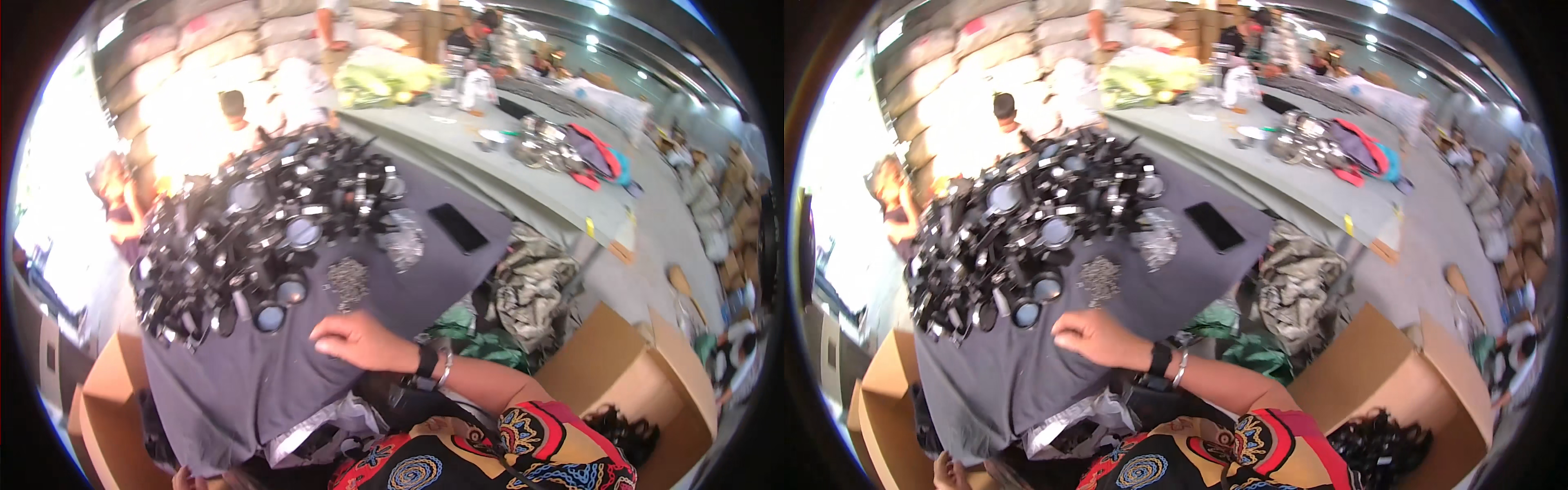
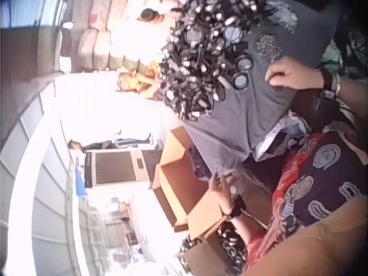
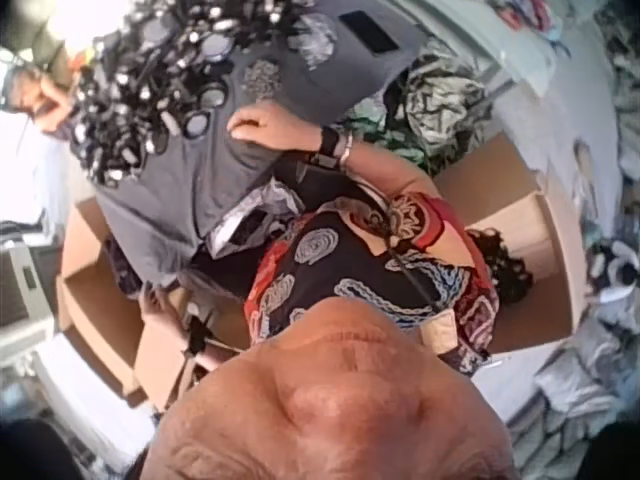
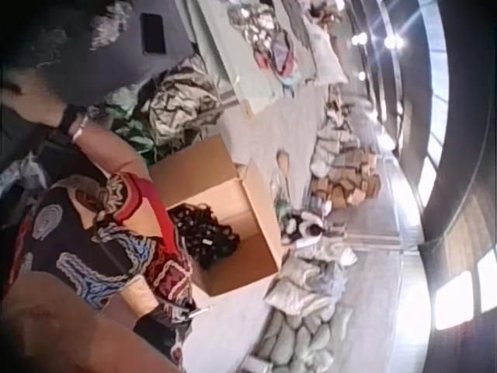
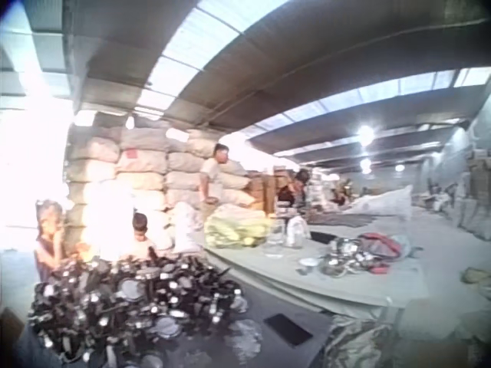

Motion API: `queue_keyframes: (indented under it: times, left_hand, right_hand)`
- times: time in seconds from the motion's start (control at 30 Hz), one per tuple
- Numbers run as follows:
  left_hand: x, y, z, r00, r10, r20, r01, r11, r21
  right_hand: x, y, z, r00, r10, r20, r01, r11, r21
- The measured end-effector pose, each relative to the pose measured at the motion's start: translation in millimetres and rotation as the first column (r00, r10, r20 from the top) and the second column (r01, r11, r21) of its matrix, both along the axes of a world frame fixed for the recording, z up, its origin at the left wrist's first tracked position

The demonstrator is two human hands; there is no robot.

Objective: The person assembles small metal parts, likely hose clamps, by hand. They pick up a clamp and a screw, fit them together, and place the assembled unit into a cardboard box. The person repeats this process continuously.

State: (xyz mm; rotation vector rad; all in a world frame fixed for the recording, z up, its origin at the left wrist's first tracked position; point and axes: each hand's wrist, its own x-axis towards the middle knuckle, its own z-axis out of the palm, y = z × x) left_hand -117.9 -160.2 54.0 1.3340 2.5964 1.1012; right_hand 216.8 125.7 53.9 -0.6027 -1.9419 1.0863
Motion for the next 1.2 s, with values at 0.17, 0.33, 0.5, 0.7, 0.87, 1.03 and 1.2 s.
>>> queue_keyframes:
  times: [0.17, 0.33, 0.5, 0.7, 0.87, 1.03, 1.2]
  left_hand:
    - [44.4, 123.9, -32.4, 0.811, -0.585, -0.009, 0.574, 0.793, 0.206]
    - [131.8, 208.5, -34.7, 0.602, -0.767, 0.225, 0.705, 0.642, 0.301]
    - [161.2, 230.7, -79.1, 0.583, -0.745, 0.324, 0.710, 0.661, 0.242]
    - [165.2, 234.4, -86.4, 0.644, -0.728, 0.235, 0.686, 0.685, 0.243]
    - [148.5, 224.7, -68.1, 0.615, -0.736, 0.282, 0.736, 0.665, 0.132]
    - [151.8, 221.7, -65.3, 0.590, -0.723, 0.360, 0.714, 0.675, 0.185]
    - [155.9, 222.0, -70.3, 0.608, -0.715, 0.345, 0.705, 0.686, 0.180]
  right_hand:
    - [144.7, -12.8, 15.4, 0.814, -0.580, 0.027, 0.579, 0.814, 0.043]
    - [321.7, -119.7, 34.4, 0.133, -0.980, 0.151, 0.981, 0.152, 0.119]
    - [473.8, -291.8, -27.4, -0.751, -0.657, 0.068, 0.599, -0.635, 0.487]
    - [514.1, -454.1, -268.8, -0.577, -0.248, 0.778, 0.813, -0.262, 0.520]
    - [414.5, -341.6, -255.0, 0.006, -0.994, 0.107, 0.558, -0.086, -0.825]
    - [395.3, -326.6, -244.7, 0.083, -0.997, 0.006, 0.594, 0.045, -0.803]
    - [338.8, -319.4, -229.3, 0.019, -0.946, 0.324, 0.977, -0.051, -0.205]
